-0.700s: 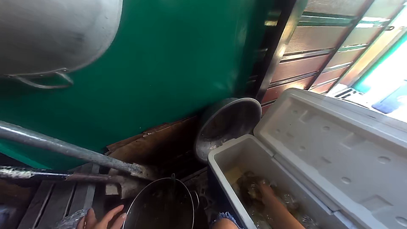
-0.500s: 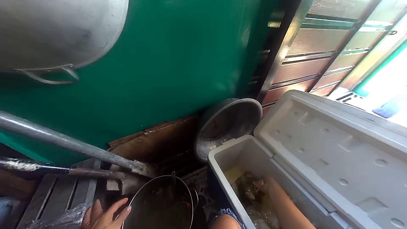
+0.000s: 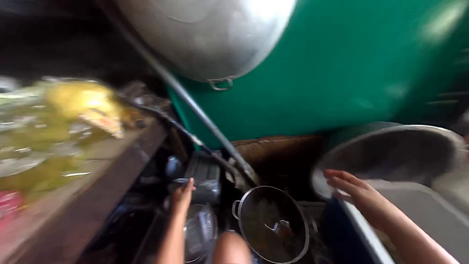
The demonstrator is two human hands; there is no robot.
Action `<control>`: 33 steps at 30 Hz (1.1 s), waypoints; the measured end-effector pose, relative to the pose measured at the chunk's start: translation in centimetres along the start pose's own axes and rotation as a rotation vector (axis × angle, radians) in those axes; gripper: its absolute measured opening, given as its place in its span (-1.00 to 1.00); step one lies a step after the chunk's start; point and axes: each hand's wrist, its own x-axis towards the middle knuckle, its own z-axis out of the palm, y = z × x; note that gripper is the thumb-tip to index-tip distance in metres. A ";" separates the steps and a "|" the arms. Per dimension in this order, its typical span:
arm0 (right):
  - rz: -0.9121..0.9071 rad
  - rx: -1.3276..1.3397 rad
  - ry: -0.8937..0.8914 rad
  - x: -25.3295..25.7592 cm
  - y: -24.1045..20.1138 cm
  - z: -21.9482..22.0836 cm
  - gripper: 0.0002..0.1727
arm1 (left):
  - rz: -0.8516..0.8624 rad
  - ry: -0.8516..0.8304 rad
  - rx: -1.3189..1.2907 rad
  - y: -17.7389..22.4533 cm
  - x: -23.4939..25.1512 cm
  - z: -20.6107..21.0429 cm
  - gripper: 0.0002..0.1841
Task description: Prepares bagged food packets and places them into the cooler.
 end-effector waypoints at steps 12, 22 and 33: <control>0.052 -0.411 -0.487 1.3 3.5 12.0 -0.56 | -0.464 -0.260 0.363 -18.0 -1.5 8.0 -0.34; -0.008 -0.453 -0.450 2.3 3.7 11.9 -0.56 | -0.326 -0.247 0.482 -21.3 -3.9 7.7 -0.62; -0.152 -0.718 -0.410 3.5 4.9 10.4 -0.50 | -0.373 -0.030 0.383 -13.2 -1.4 -0.4 -0.44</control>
